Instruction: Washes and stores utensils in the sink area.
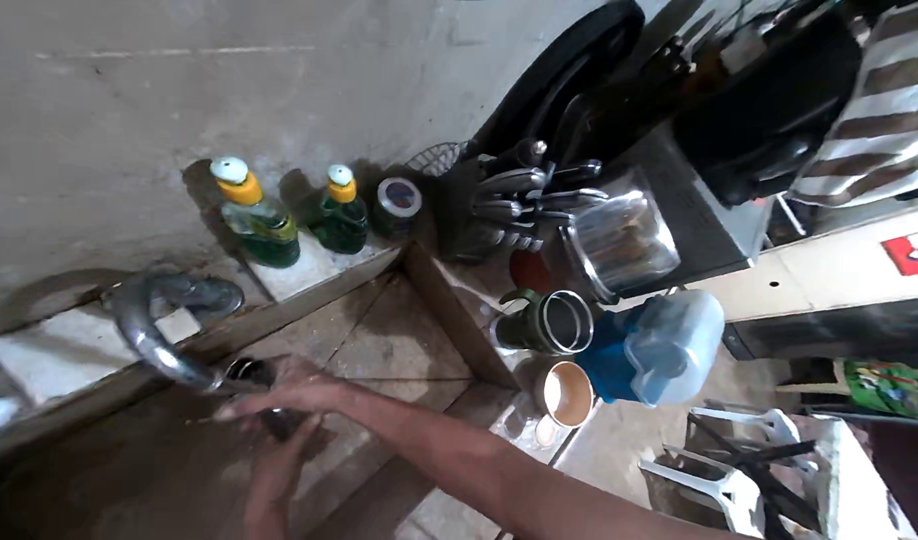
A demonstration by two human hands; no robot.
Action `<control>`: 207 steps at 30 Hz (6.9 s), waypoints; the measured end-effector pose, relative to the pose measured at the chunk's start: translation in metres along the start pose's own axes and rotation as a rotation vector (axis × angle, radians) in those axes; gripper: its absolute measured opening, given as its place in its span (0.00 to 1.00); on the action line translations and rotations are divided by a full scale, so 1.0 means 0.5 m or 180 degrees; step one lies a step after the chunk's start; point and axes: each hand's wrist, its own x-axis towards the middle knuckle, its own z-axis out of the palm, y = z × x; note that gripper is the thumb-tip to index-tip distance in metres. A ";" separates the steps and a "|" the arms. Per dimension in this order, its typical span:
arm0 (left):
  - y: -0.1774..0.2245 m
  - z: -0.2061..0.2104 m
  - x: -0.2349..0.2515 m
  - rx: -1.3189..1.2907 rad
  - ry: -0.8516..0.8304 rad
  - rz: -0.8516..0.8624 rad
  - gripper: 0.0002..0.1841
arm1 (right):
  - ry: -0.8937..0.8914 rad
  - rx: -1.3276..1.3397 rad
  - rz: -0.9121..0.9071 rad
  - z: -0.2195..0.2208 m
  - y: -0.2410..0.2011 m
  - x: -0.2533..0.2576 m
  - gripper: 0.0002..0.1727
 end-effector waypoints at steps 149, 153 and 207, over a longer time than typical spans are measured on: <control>0.314 -0.090 -0.006 0.0962 0.0704 0.0274 0.19 | 0.0465 -0.0262 -0.1600 0.011 0.067 0.021 0.07; 0.459 -0.067 0.099 0.2062 0.1490 -0.0117 0.39 | 0.0482 -0.0227 -0.1544 0.021 0.056 0.022 0.07; 0.254 0.306 -0.358 0.1507 0.1363 0.2302 0.25 | 0.0132 -0.0333 -0.4647 0.007 -0.235 -0.434 0.07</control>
